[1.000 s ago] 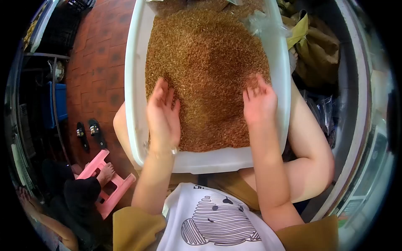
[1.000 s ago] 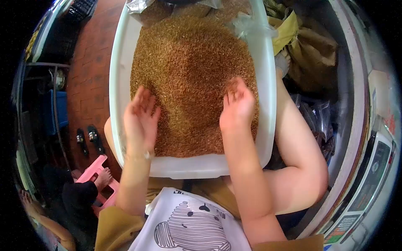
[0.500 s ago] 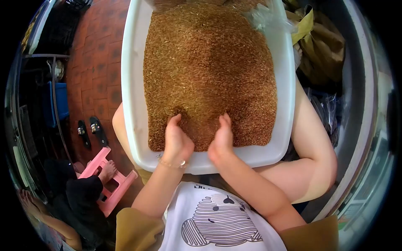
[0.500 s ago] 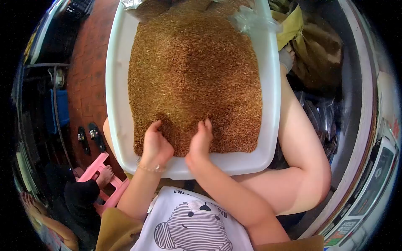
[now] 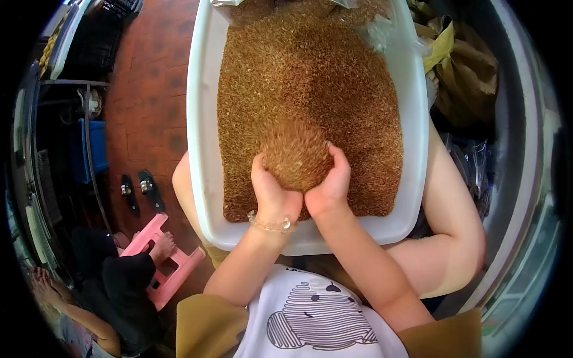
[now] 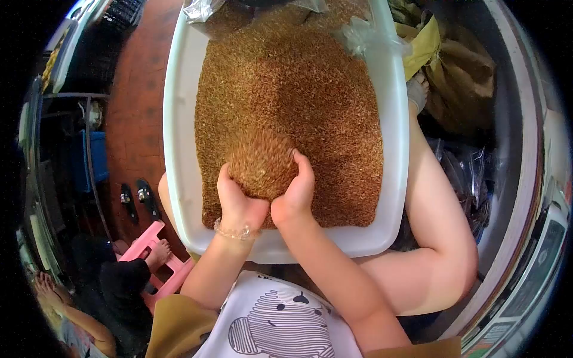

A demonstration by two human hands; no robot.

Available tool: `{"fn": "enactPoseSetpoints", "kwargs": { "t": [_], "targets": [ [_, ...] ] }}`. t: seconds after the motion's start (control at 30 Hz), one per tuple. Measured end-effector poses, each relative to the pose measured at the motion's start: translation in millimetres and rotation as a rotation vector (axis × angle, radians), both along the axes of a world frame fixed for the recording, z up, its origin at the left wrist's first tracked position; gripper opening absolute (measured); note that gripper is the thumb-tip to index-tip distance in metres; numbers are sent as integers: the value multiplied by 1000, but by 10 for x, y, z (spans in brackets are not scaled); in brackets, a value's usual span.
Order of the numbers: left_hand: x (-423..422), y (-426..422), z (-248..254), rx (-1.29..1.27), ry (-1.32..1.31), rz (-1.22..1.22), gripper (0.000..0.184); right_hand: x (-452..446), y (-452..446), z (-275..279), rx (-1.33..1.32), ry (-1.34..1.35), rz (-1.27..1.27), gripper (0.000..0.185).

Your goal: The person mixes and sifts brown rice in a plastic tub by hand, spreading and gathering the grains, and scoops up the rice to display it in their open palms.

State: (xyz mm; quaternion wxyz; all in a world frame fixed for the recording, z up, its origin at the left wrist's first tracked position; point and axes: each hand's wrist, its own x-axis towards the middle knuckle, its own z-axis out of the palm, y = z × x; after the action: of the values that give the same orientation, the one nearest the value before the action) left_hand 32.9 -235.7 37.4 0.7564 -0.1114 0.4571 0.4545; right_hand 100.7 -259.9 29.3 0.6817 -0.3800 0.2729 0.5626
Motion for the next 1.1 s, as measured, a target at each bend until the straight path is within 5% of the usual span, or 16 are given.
{"fn": "enactPoseSetpoints", "kwargs": {
  "t": [0.23, 0.3, 0.4, 0.6, 0.73, 0.83, 0.87, 0.97, 1.1],
  "targets": [
    [118, 661, 490, 365, -107, 55, 39, 433, 650, 631, 338, -186, -63, 32],
    [-17, 778, 478, 336, 13, 63, 38, 665, 706, 525, 171, -576, 3, 41],
    [-190, 790, 212, 165, 300, 24, 44, 938, 509, 488, 22, -470, 118, 61],
    [-305, 332, -184, 216, 512, -154, 45, 928, 48, 43, -208, -466, 130, 45],
    [-432, 110, -90, 384, 667, -503, 41, 808, -222, -6, -320, -607, 277, 36],
    [-598, -34, -12, 902, 1666, -1097, 37, 871, -272, 14, -163, -1110, 783, 28],
    [-617, -29, 13, 995, 1778, -1164, 38, 915, -259, -24, -198, -1593, 1063, 23],
    [-655, -28, 33, 1053, 2067, -1306, 39, 862, -259, 188, -677, -2271, 1393, 21],
    [-717, -43, -76, 776, 2083, -1704, 34, 931, -331, 169, -804, -2169, 1575, 23]
  ]
}}
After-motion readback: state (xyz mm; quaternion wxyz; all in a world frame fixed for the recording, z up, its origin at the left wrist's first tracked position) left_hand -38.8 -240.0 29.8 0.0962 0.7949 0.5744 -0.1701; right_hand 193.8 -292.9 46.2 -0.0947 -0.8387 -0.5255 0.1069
